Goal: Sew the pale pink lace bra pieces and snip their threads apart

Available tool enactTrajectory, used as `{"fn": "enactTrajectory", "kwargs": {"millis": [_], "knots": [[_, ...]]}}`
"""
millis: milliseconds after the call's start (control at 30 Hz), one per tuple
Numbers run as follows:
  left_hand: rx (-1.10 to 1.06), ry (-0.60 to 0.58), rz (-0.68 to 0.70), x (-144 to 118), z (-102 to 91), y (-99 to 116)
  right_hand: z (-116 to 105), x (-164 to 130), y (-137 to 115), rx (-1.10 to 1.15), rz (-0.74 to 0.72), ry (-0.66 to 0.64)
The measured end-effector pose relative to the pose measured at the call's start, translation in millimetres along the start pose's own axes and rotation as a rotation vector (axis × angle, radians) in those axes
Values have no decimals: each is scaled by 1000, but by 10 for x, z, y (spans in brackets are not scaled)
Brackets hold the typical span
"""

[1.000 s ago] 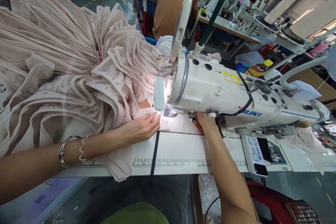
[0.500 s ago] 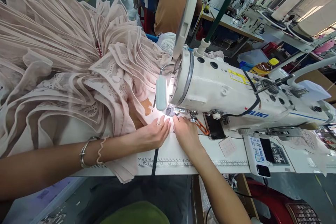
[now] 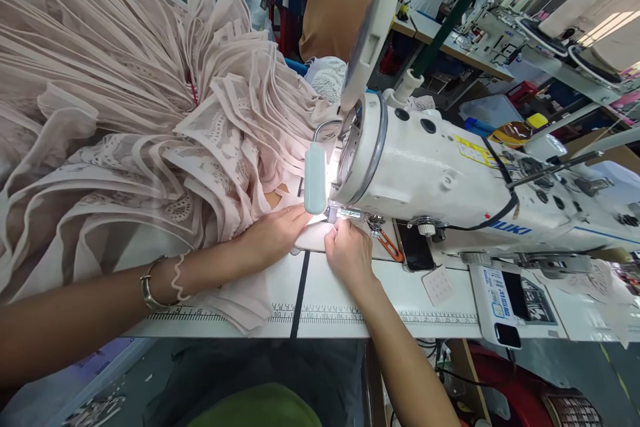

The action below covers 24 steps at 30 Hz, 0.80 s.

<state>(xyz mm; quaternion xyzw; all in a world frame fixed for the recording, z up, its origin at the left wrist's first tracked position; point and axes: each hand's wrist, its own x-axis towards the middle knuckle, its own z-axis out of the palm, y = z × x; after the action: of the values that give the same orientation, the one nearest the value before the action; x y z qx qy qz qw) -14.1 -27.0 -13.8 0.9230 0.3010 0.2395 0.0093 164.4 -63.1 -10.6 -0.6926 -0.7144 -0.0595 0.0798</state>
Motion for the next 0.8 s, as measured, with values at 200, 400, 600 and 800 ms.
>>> {"fn": "enactTrajectory", "kwargs": {"millis": [200,400,600,800], "knots": [[-90,63,186,-133,127,153,9,-33,36,196,19,-20],[216,-26,279,-124,109,176,-4,-33,22,172,23,-25],[273,-12,274,-110,134,193,-81,-21,46,232,7,-82],[162,-24,210,-119,236,182,-124,-92,266,441,-253,-95]]}}
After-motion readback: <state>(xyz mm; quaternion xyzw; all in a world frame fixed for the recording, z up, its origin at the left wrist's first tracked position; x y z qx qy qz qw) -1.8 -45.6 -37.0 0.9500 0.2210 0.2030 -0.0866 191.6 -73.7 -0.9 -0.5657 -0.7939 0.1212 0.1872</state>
